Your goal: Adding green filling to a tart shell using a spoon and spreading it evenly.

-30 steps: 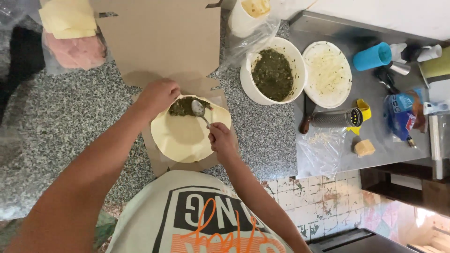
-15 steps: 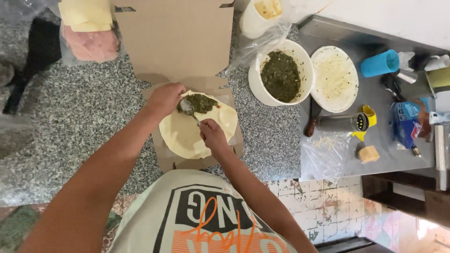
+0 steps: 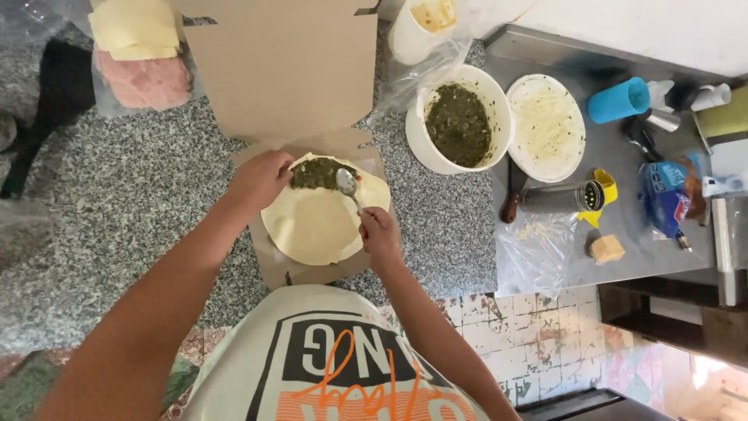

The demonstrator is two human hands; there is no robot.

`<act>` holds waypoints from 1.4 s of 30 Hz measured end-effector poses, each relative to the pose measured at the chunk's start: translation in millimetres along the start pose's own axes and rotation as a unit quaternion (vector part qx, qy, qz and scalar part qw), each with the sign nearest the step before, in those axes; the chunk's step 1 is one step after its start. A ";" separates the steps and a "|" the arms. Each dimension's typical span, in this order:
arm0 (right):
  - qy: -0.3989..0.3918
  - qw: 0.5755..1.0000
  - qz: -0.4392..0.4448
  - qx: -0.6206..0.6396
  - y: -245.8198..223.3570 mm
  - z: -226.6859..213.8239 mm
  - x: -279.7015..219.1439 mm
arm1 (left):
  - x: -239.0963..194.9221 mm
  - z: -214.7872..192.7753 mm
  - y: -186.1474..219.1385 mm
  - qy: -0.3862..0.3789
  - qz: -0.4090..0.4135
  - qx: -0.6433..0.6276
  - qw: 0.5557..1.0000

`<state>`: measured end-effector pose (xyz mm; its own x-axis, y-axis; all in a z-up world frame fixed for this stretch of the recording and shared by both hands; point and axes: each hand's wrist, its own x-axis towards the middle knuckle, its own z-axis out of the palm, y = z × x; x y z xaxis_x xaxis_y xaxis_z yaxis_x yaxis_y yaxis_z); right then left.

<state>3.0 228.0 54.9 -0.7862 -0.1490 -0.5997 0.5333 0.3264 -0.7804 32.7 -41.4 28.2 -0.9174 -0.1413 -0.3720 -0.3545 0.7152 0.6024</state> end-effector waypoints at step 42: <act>0.045 0.991 -0.115 0.052 -76.7 -236.5 126.8 | -91.3 141.4 -104.0 0.290 0.153 0.226 0.917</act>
<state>-211.4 404.8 80.6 -0.9126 -0.1224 -0.3901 0.3632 0.1954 -0.9110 178.9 -6.1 -100.4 -0.9496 -0.1341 0.2835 -0.0741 0.9743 0.2126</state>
